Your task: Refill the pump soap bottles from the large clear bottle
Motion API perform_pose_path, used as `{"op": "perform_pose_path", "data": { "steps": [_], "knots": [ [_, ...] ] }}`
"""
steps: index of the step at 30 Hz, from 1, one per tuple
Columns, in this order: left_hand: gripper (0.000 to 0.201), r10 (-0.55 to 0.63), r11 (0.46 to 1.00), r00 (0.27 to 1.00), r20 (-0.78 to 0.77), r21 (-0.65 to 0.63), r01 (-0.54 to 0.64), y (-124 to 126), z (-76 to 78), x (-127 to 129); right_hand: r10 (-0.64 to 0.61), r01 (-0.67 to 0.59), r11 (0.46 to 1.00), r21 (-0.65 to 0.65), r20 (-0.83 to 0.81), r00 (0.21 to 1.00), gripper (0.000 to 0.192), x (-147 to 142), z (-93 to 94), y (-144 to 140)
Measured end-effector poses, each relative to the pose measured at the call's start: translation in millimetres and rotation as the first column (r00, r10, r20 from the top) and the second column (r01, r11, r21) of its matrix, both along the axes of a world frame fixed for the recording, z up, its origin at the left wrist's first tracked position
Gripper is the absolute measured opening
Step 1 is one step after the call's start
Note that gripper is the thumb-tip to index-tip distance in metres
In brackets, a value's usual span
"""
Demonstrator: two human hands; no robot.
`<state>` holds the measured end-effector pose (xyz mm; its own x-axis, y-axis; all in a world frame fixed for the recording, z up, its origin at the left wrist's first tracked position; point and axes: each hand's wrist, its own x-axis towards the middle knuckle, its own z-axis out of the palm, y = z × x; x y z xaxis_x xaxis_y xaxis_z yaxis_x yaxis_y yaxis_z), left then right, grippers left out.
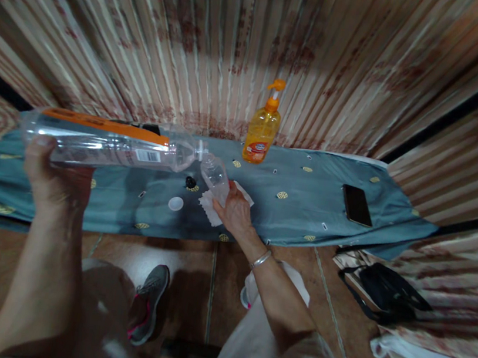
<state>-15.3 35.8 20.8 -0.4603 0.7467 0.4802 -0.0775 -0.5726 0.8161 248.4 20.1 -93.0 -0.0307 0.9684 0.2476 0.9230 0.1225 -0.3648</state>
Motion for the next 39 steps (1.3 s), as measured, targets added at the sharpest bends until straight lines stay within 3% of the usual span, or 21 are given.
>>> {"op": "perform_pose_path", "data": {
  "steps": [4,16,31,39],
  "knots": [
    [0.022,-0.052,0.997,0.994,0.094,0.055,0.047,0.5,-1.4,0.0,0.006,-0.006,1.0,0.004,0.0,1.0,0.06,-0.5,1.1,-0.4],
    [0.025,-0.06,0.995,0.99,0.128,0.082,0.049,-0.6,0.0,-0.4,-0.007,0.007,1.0,-0.017,0.002,1.0,0.059,-1.3,3.6,0.1],
    [0.023,-0.03,0.999,0.994,0.1,0.026,0.028,-1.1,-0.1,-0.2,0.019,-0.019,1.0,0.012,-0.016,1.0,0.061,0.4,-2.0,1.8],
    [0.023,-0.019,1.0,0.983,0.181,0.02,0.016,-0.2,-2.3,-2.4,0.011,-0.011,1.0,0.004,-0.006,1.0,0.065,-2.6,-1.5,2.3]
  ]
}}
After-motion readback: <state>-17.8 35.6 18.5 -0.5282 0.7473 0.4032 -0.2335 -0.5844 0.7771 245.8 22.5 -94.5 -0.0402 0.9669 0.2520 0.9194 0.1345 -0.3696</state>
